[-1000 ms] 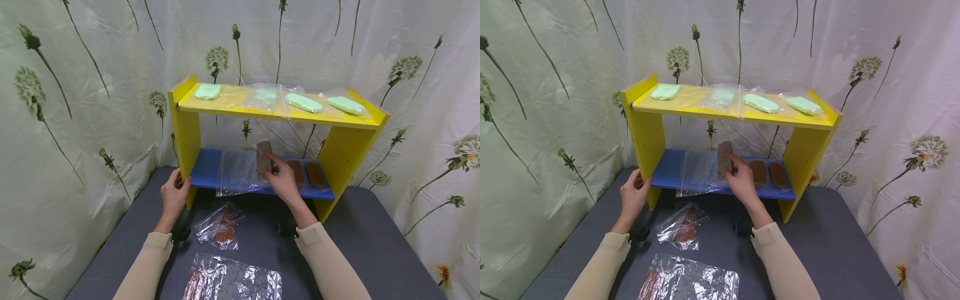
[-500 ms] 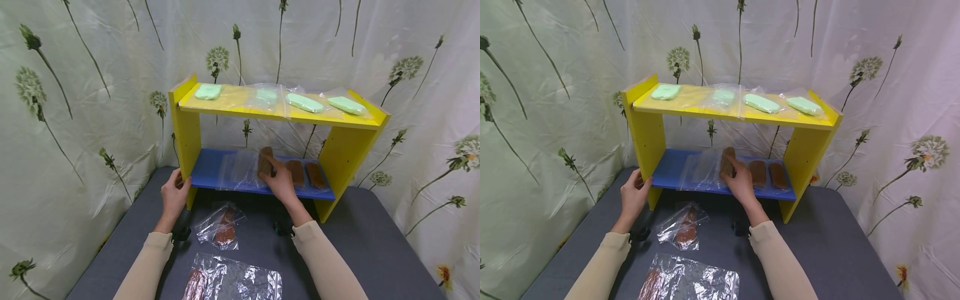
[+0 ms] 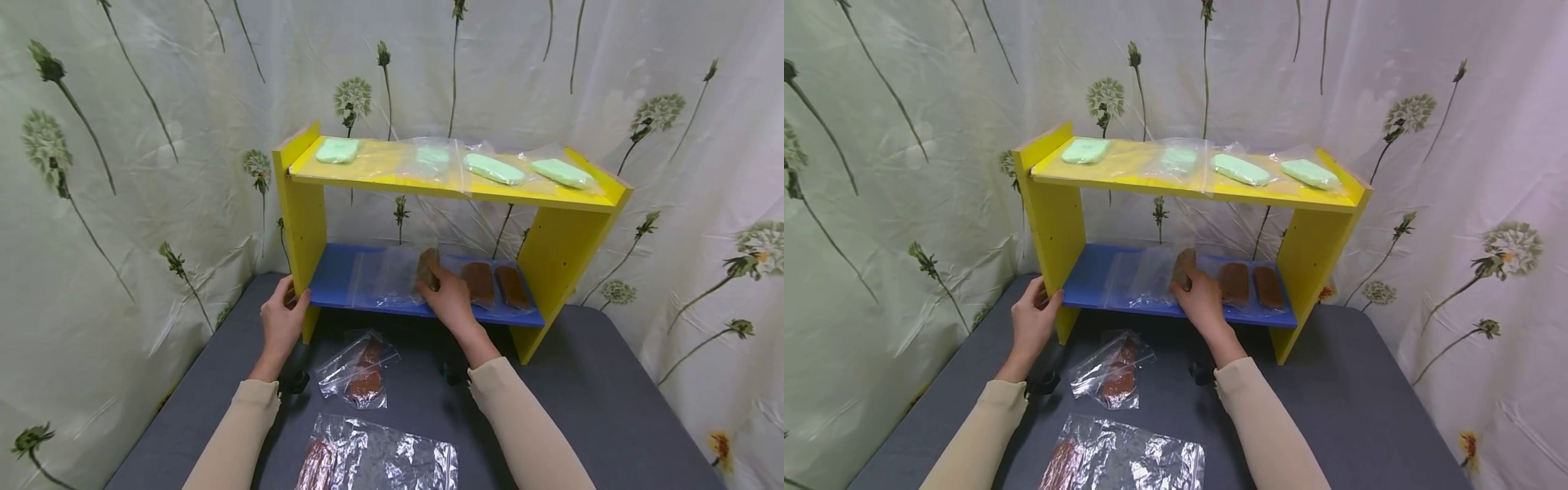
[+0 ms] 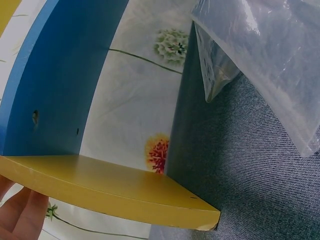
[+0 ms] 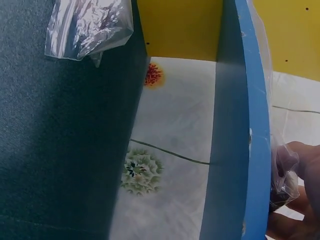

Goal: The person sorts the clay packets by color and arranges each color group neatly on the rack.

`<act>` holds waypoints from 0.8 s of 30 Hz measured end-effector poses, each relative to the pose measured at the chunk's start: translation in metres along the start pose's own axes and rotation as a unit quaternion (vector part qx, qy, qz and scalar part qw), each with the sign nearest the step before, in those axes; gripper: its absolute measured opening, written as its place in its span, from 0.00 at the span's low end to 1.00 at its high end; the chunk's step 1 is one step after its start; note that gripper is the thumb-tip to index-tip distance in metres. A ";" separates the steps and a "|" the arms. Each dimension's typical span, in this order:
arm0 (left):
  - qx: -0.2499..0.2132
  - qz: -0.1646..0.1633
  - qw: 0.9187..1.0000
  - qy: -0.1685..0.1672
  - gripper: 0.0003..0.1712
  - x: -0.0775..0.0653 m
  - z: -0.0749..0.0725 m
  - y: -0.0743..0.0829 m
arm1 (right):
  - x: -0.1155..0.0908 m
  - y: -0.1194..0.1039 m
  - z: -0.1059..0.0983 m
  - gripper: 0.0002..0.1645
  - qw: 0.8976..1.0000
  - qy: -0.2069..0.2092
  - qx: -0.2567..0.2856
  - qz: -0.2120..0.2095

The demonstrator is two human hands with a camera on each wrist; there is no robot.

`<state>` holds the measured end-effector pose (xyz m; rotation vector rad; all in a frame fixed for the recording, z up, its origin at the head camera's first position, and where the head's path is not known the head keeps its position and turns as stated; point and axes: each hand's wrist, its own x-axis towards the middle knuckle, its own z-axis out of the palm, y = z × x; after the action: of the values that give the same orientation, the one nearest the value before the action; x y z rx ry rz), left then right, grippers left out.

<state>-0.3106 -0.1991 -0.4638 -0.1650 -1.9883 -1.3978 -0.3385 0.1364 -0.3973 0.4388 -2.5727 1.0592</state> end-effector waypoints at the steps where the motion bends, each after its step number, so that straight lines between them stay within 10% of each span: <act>1: -0.001 0.000 1.000 0.000 0.21 0.000 0.000 0.000 | 0.001 -0.001 0.000 0.32 1.000 0.002 -0.009 -0.002; 12: -0.004 0.001 1.000 0.010 0.21 -0.001 -0.003 -0.001 | 0.000 -0.009 0.006 0.28 0.992 0.009 -0.129 -0.009; 24: -0.003 -0.002 1.000 0.002 0.21 0.001 -0.002 0.000 | -0.009 -0.011 -0.008 0.17 0.989 0.067 -0.130 -0.020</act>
<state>-0.3108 -0.2010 -0.4633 -0.1616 -1.9823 -1.4069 -0.3243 0.1366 -0.3888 0.3377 -2.5229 0.7017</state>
